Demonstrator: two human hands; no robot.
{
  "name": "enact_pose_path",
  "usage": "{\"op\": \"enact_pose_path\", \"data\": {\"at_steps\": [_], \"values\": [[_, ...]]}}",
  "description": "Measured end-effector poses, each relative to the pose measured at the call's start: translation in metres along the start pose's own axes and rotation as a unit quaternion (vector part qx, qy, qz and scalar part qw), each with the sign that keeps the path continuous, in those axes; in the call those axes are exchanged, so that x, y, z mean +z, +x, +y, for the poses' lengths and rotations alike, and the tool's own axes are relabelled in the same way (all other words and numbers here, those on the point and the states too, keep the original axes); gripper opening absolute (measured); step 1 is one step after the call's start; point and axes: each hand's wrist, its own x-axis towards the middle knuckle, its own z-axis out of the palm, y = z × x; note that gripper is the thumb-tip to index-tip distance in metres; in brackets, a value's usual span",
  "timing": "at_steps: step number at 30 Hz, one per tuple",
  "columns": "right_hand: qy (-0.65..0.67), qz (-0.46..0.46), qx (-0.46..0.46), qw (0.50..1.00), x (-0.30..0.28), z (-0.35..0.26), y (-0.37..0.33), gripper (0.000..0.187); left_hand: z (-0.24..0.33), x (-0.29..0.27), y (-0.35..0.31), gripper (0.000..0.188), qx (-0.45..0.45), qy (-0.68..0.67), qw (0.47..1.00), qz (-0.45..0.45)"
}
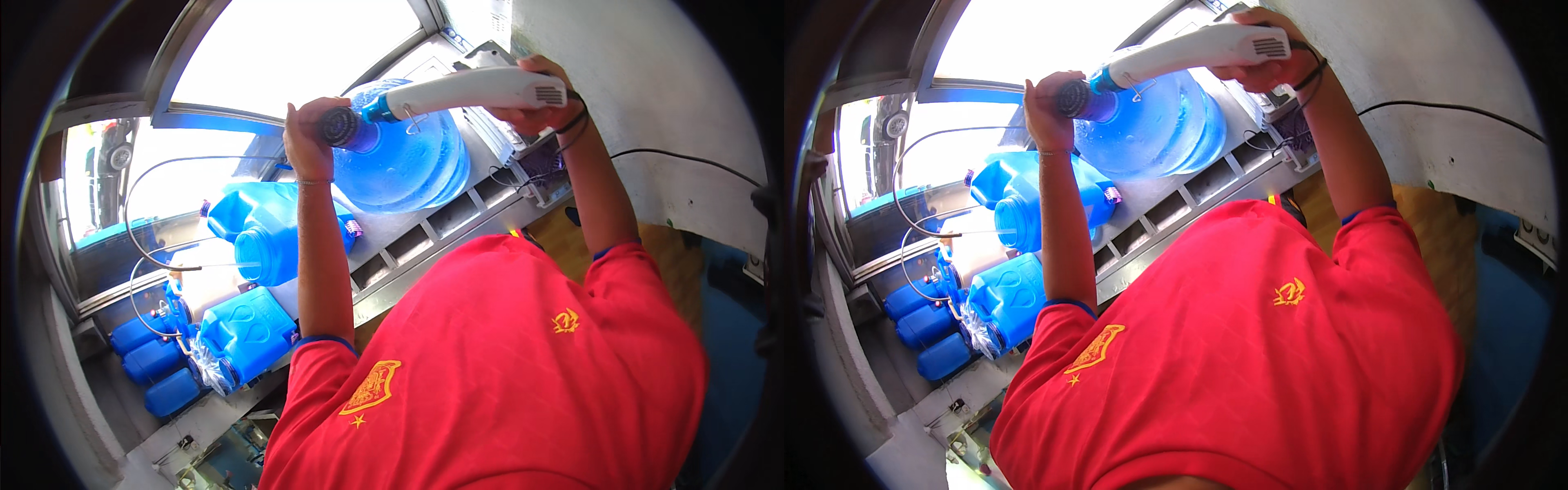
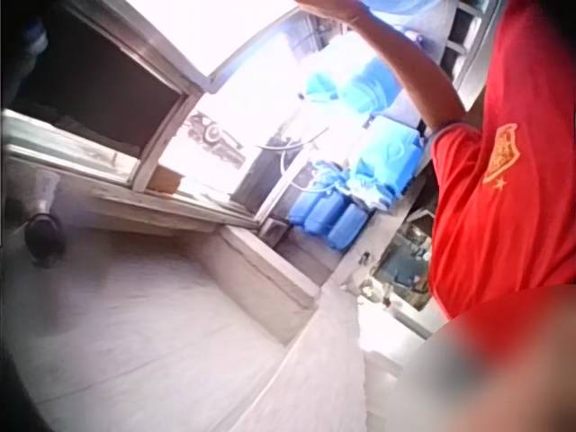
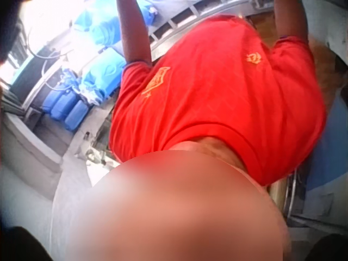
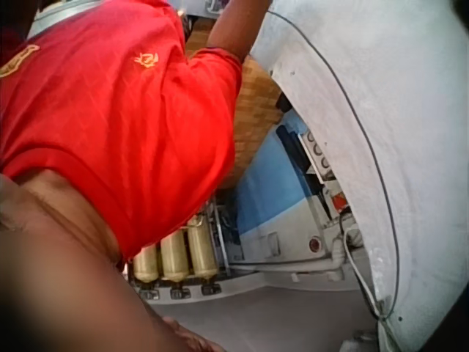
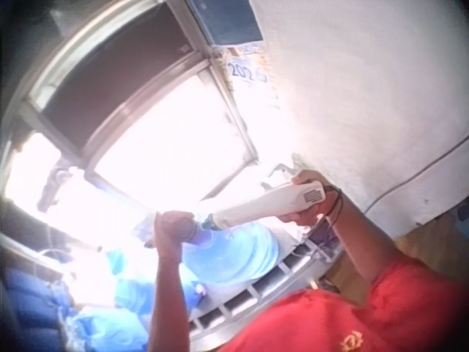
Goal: The person fills several large blue water containers using a handheld filling device at a service station. They position each container, operate the device to fill it, then cap and hand the container to a customer through a service window.
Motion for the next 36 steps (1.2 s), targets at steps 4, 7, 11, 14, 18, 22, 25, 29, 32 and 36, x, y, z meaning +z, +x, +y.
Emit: {"op": "enact_pose_path", "data": {"at_steps": [4,7,11,14,18,22,25,29,32,36], "values": [[-0.058,0.103,-0.021,0.993,0.025,0.01,-0.003,0.101,-0.005,-0.003,0.023,0.07,-0.027,-0.075,0.988,-0.13],[-0.064,0.153,-0.051,0.985,0.05,0.024,-0.009,0.105,-0.012,-0.006,0.035,0.072,-0.02,-0.113,0.957,-0.266],[-0.097,0.256,-0.054,0.96,0.086,0.039,-0.018,0.124,-0.009,0.002,0.022,0.075,-0.035,-0.155,0.954,-0.255],[-0.109,0.191,-0.058,0.974,0.1,0.04,-0.015,0.117,-0.005,0.031,-0.007,0.078,0.058,-0.052,0.995,0.059],[-0.037,0.217,-0.072,0.973,0.111,0.054,-0.005,0.116,-0.019,0.039,-0.013,0.079,0.093,-0.039,0.983,0.154],[0.006,0.199,-0.121,0.973,0.108,0.08,0.012,0.119,-0.075,-0.071,0.04,0.065,0.136,-0.013,0.974,0.181],[0.086,0.158,-0.117,0.977,0.109,0.092,0.012,0.117,-0.138,-0.202,0.124,0.033,-0.018,-0.01,0.851,0.525],[0.089,0.205,-0.051,0.973,0.117,0.103,0.0,0.126,-0.235,-0.334,0.149,0.055,-0.291,0.171,0.678,0.654],[0.063,0.19,-0.047,0.979,0.118,0.11,-0.009,0.126,-0.275,-0.383,0.137,0.069,-0.258,0.296,0.746,0.538],[0.055,0.153,-0.098,0.982,0.119,0.12,-0.011,0.124,-0.3,-0.381,0.124,0.073,-0.2,0.474,0.774,0.369]]}}
